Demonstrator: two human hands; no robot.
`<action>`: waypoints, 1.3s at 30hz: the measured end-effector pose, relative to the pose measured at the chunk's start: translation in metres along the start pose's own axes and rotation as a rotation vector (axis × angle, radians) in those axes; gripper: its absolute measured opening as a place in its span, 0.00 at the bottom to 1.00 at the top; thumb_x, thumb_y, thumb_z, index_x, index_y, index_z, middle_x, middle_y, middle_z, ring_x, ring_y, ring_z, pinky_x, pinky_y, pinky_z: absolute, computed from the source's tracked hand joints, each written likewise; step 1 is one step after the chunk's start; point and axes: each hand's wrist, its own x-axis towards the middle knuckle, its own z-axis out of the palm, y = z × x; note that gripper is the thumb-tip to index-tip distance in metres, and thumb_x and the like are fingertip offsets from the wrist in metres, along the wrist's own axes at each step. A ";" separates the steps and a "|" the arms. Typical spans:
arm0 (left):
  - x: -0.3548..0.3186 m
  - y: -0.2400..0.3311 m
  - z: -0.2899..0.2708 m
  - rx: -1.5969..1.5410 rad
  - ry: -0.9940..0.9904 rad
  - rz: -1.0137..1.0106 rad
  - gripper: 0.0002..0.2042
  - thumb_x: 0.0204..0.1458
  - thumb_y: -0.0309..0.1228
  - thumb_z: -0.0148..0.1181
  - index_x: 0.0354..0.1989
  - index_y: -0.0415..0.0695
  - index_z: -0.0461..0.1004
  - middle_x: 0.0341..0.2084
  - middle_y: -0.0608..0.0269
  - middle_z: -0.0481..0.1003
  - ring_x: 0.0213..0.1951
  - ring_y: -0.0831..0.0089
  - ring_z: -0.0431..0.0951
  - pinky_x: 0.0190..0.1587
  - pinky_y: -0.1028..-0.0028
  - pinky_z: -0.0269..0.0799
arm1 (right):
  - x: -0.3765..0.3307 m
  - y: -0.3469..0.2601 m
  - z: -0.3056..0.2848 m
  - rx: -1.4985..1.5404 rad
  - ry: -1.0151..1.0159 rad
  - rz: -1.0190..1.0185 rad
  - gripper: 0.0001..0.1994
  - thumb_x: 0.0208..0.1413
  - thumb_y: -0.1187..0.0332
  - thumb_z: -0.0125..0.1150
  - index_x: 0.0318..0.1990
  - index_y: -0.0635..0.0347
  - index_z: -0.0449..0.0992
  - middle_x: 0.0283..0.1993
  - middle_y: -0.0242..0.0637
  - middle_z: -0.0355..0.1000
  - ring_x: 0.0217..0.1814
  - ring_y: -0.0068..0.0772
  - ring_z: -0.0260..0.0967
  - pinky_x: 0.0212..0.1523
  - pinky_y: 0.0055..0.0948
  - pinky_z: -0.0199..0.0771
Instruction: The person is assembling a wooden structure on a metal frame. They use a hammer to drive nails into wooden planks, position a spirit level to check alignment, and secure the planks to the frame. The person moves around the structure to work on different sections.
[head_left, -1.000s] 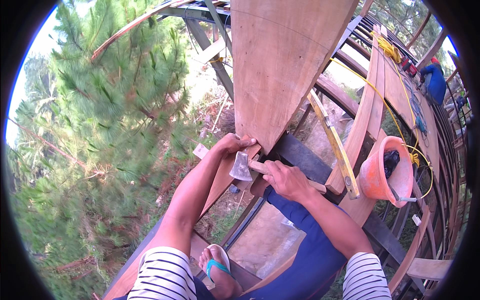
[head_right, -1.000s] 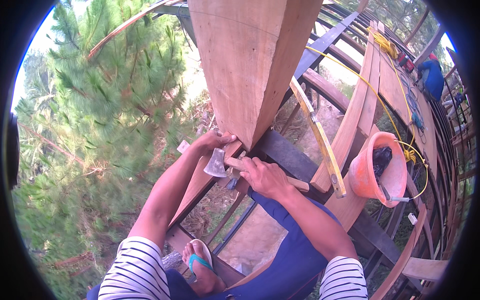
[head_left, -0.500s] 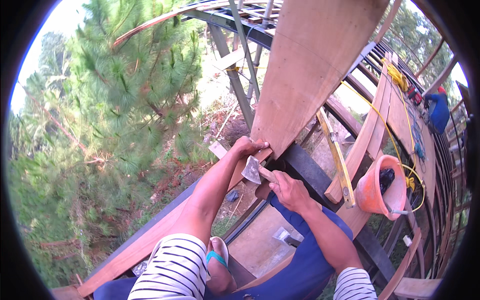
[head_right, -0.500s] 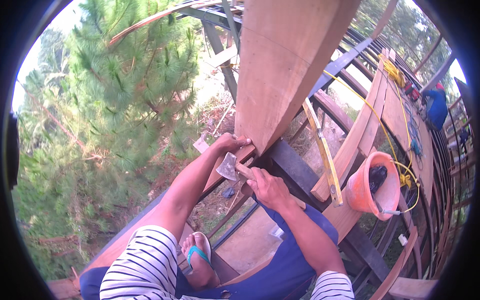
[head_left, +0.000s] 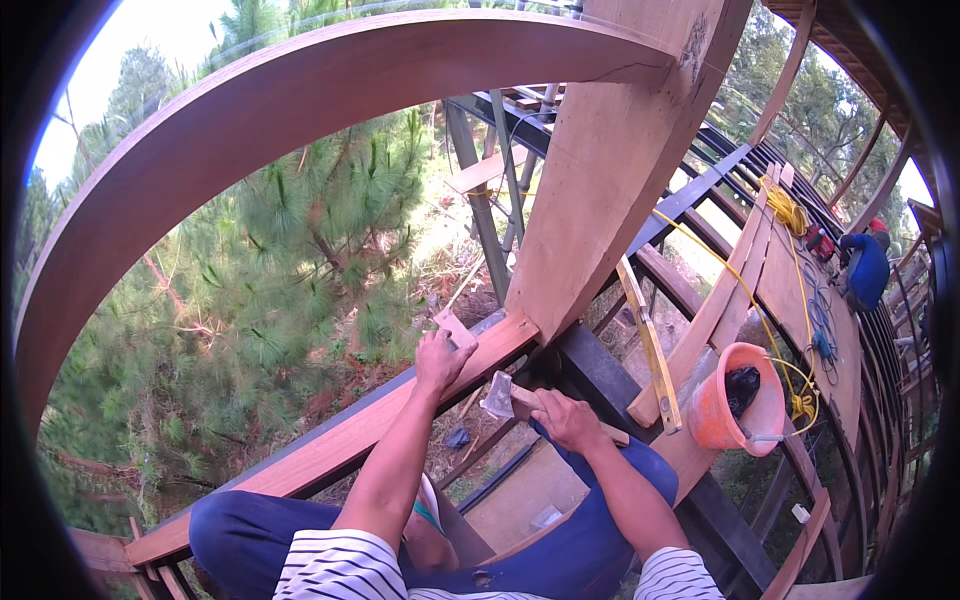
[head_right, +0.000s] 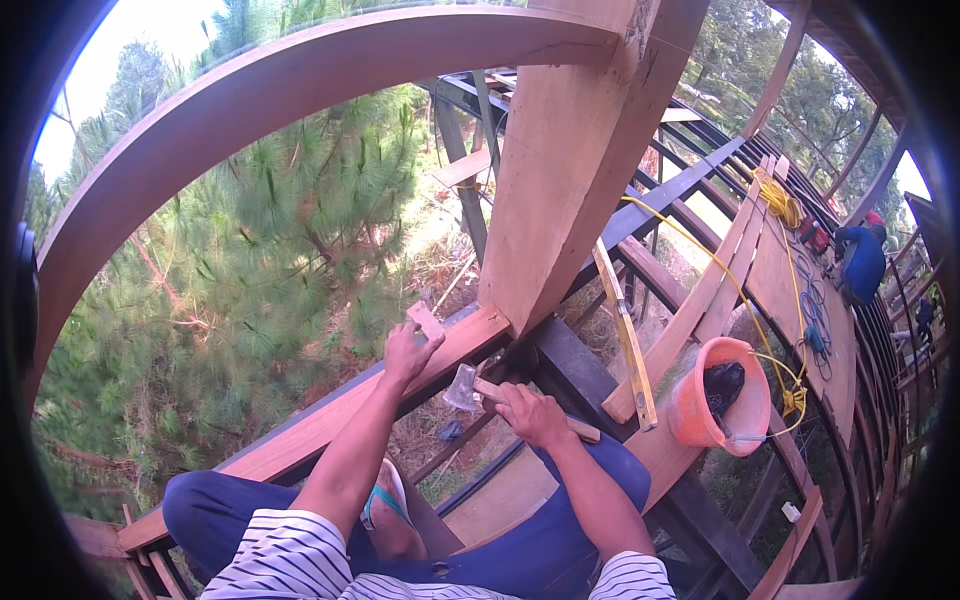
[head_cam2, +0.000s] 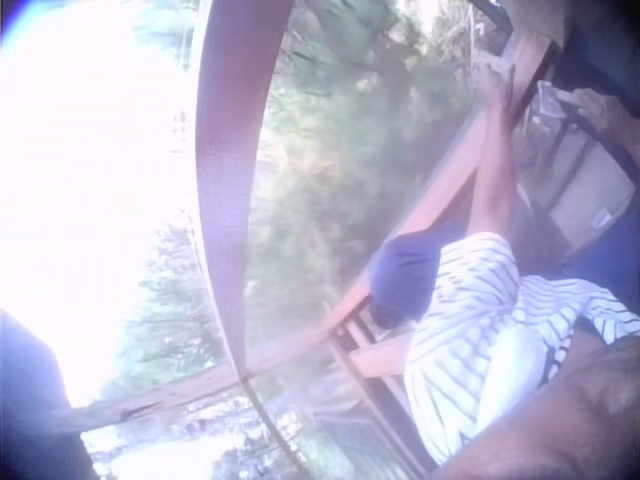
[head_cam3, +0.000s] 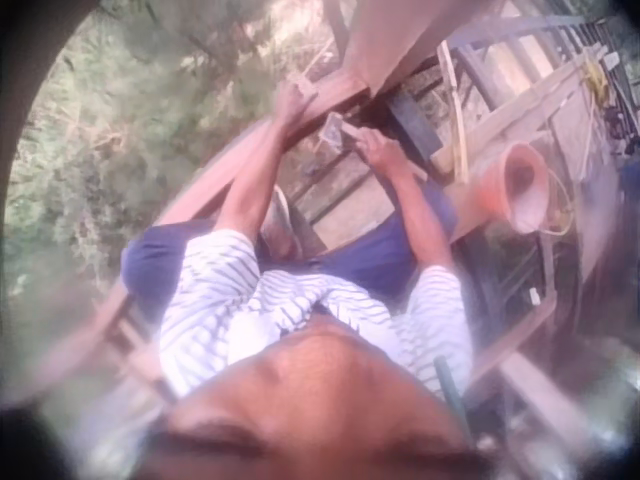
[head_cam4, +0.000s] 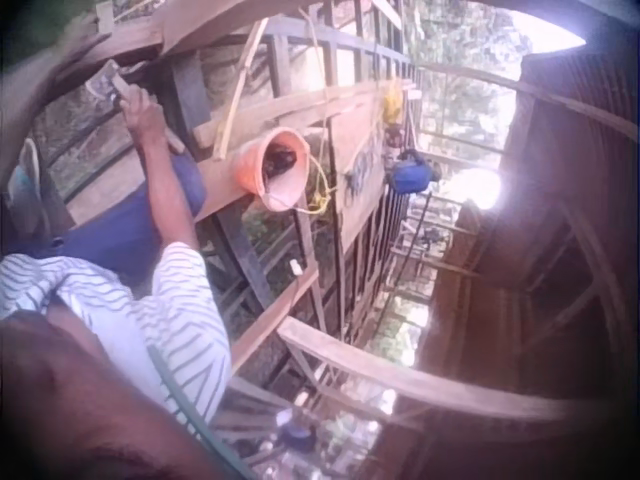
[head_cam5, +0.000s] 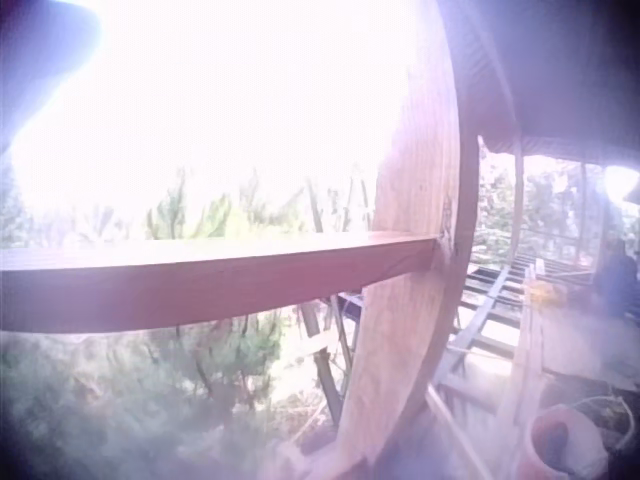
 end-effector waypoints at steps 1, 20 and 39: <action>-0.016 -0.004 -0.005 0.078 -0.057 -0.039 0.42 0.44 0.66 0.67 0.53 0.38 0.77 0.54 0.45 0.74 0.58 0.50 0.71 0.62 0.55 0.66 | -0.003 -0.001 -0.002 0.004 -0.006 0.004 0.22 0.67 0.50 0.52 0.60 0.53 0.67 0.46 0.45 0.75 0.45 0.55 0.79 0.38 0.52 0.80; -0.058 -0.003 -0.002 0.385 -0.127 -0.009 0.25 0.46 0.35 0.66 0.55 0.44 0.71 0.47 0.56 0.72 0.53 0.61 0.72 0.54 0.60 0.62 | -0.007 0.020 0.006 0.117 -0.021 -0.072 0.20 0.69 0.58 0.53 0.61 0.61 0.68 0.53 0.53 0.74 0.51 0.65 0.73 0.47 0.54 0.76; -0.054 0.000 0.003 0.396 -0.111 0.003 0.34 0.38 0.45 0.76 0.53 0.41 0.71 0.45 0.56 0.73 0.53 0.60 0.72 0.55 0.59 0.64 | 0.080 -0.012 -0.013 0.414 -0.142 0.036 0.21 0.57 0.74 0.58 0.58 0.63 0.65 0.44 0.54 0.73 0.48 0.58 0.74 0.51 0.47 0.73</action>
